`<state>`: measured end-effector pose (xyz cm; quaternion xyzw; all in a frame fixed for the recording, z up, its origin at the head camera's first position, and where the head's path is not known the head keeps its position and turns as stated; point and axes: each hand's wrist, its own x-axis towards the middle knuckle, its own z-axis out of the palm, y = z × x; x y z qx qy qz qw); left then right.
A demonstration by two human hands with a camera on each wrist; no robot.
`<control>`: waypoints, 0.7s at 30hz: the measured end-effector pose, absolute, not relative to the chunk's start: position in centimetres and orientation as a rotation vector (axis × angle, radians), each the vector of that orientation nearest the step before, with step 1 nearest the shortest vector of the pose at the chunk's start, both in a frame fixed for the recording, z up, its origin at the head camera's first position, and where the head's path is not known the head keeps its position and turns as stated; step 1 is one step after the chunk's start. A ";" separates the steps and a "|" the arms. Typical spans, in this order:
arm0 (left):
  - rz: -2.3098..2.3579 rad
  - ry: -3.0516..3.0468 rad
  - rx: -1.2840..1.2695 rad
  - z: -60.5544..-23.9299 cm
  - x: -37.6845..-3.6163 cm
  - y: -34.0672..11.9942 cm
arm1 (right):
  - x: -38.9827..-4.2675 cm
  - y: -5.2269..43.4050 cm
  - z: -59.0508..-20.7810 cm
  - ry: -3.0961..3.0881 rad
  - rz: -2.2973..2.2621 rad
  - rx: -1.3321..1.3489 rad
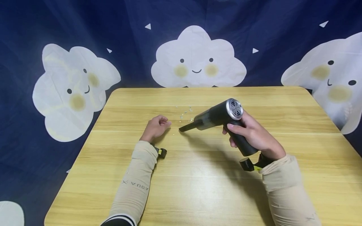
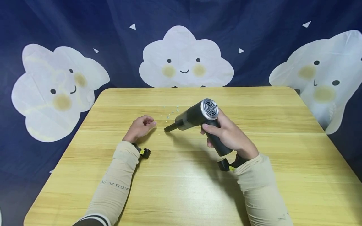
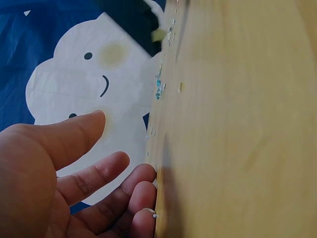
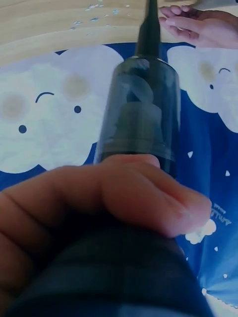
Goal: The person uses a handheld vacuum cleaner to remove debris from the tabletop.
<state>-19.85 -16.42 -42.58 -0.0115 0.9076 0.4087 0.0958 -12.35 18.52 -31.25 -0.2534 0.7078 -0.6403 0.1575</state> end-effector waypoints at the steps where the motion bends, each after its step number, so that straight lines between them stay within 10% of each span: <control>1: 1.210 2.691 -0.033 -42.6 -19.9 -16.5 | -12.4 18.5 -31.3 2.018 -1.834 -0.744; 21: 1.221 2.691 -0.044 -42.7 -20.0 -16.5 | -12.7 17.9 -31.8 1.994 -1.801 -0.807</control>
